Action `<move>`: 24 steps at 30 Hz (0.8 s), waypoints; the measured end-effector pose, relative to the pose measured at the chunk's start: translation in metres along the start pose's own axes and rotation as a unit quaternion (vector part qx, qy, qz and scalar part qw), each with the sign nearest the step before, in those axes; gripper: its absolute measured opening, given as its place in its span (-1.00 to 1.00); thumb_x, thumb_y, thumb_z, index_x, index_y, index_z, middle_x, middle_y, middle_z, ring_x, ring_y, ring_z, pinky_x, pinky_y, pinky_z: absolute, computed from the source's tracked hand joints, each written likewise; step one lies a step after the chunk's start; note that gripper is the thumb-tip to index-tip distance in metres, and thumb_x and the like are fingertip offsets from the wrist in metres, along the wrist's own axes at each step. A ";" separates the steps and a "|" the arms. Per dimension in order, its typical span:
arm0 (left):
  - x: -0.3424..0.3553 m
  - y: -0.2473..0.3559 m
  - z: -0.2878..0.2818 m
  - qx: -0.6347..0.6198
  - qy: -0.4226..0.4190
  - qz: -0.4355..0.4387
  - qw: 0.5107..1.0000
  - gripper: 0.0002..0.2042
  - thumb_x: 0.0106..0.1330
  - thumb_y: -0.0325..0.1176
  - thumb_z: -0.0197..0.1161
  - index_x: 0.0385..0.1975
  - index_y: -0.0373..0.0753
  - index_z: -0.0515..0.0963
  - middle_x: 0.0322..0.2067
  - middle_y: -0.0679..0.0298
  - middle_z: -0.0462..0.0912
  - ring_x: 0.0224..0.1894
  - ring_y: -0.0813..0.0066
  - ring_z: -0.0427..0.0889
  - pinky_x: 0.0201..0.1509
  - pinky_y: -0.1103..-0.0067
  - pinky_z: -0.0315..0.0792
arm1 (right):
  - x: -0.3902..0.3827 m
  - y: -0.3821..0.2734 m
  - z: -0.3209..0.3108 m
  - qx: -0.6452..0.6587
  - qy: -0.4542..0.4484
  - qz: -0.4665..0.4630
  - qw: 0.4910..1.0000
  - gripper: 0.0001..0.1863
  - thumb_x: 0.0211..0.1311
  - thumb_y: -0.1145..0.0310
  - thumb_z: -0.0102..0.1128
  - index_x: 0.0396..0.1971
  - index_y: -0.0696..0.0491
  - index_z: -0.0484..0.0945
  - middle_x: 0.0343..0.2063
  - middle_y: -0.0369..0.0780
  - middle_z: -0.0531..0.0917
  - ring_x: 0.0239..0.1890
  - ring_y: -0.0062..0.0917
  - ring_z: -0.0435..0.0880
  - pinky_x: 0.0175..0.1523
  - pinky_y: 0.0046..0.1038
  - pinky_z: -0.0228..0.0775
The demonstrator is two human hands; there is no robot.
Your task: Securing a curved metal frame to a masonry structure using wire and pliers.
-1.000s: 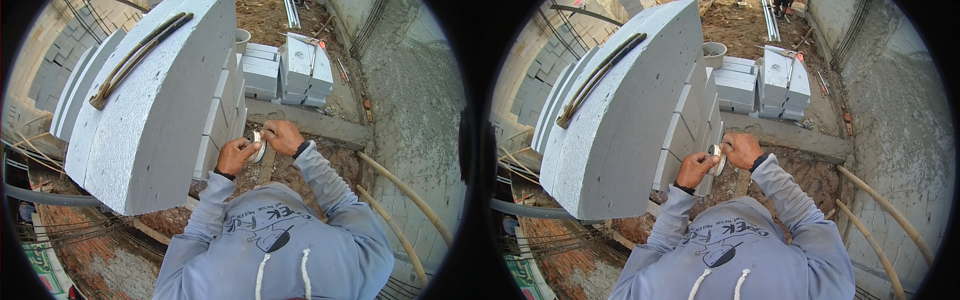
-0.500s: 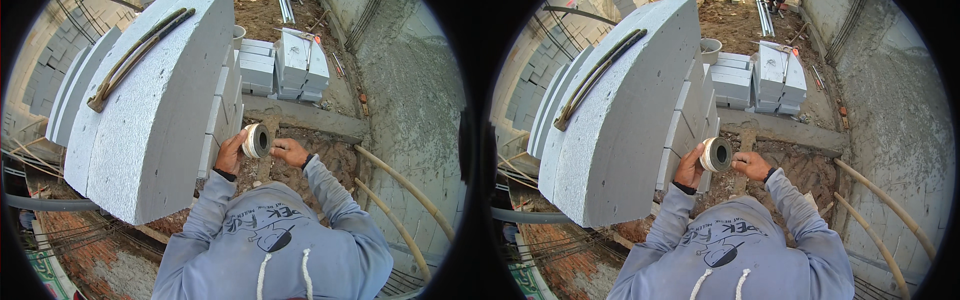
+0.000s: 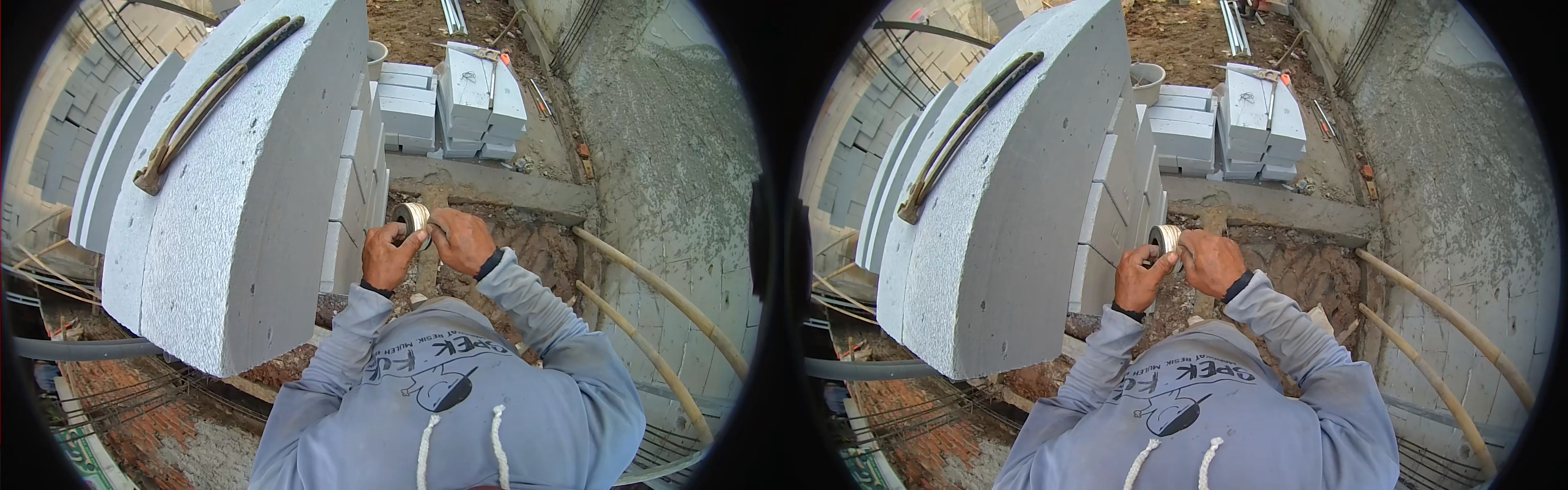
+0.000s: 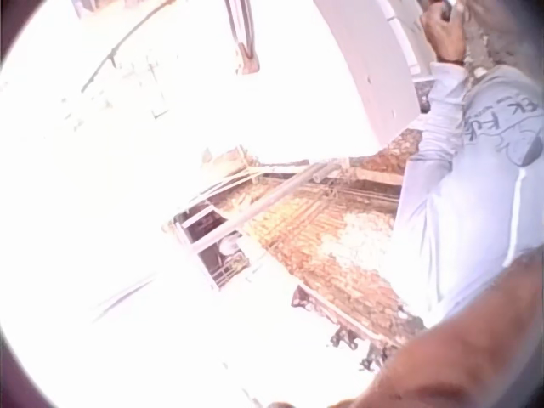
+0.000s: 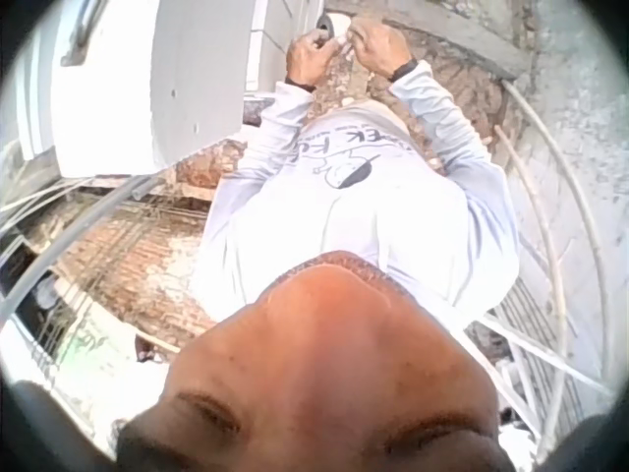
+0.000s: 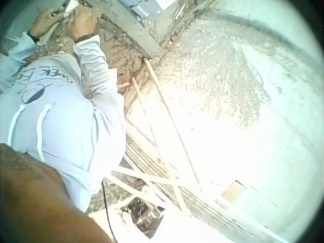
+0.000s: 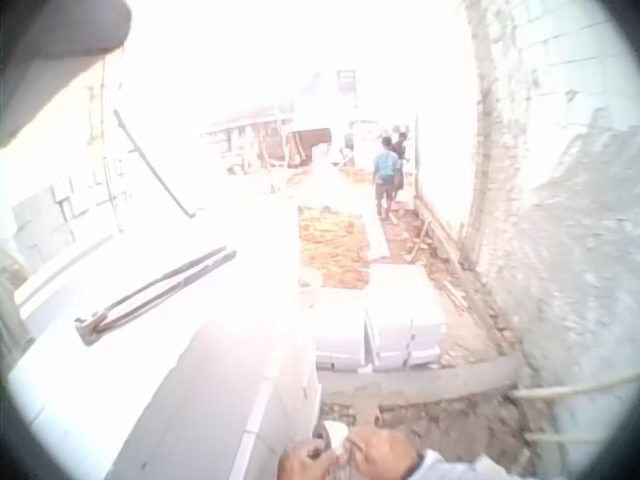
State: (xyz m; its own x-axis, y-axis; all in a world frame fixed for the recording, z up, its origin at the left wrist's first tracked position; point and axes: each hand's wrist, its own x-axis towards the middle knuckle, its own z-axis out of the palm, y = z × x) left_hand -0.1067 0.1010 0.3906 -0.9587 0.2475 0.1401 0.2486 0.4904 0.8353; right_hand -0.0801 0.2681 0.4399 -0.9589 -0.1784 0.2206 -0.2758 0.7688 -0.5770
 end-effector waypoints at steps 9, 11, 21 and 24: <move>0.008 0.017 -0.003 -0.226 0.038 -0.040 0.973 -0.58 0.17 -0.07 0.29 -0.35 -0.42 0.56 -0.50 0.15 0.59 -0.42 0.45 0.53 -0.32 0.54 0.40 | -0.027 0.003 0.012 -0.036 -0.107 0.064 0.992 -0.79 -0.03 0.42 0.16 -0.31 0.06 0.50 -0.34 -0.15 0.59 -0.35 -0.13 0.58 -0.25 -0.22 0.41; 0.009 0.018 -0.006 -0.221 0.056 -0.018 0.973 -0.60 0.18 -0.09 0.29 -0.35 -0.42 0.56 -0.52 0.19 0.59 -0.44 0.51 0.51 -0.35 0.56 0.39 | -0.031 0.015 0.008 -0.045 -0.096 0.103 0.989 -0.71 0.00 0.40 0.15 -0.20 0.05 0.50 -0.24 -0.13 0.57 -0.24 -0.12 0.56 -0.14 -0.23 0.40; 0.004 0.007 -0.004 -0.360 -0.021 -0.163 0.918 -0.60 0.29 -0.05 0.14 -0.33 -0.37 0.58 -0.52 0.29 0.57 -0.46 0.64 0.45 -0.36 0.64 0.34 | -0.009 0.002 -0.009 0.154 -0.071 0.042 0.985 0.01 -0.08 -0.07 0.35 0.31 0.07 0.03 0.24 0.02 0.16 0.30 -0.15 0.14 0.34 -0.22 0.03; 0.013 0.016 -0.009 -0.452 -0.053 -0.204 0.867 -0.62 0.34 -0.09 0.09 -0.27 -0.37 0.58 -0.44 0.30 0.59 -0.41 0.67 0.48 -0.33 0.66 0.38 | 0.013 0.008 -0.013 0.235 -0.100 0.019 0.967 0.07 -0.16 0.00 0.44 0.31 0.08 0.01 0.21 0.05 0.19 0.29 -0.12 0.16 0.34 -0.23 0.02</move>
State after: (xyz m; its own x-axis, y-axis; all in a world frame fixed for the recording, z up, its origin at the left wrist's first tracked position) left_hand -0.1166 0.1044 0.4107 -0.9118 0.3055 -0.2744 -0.3632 -0.2881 0.8861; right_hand -0.0941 0.2796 0.4485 -0.9499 -0.3061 0.0635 -0.1951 0.4220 -0.8854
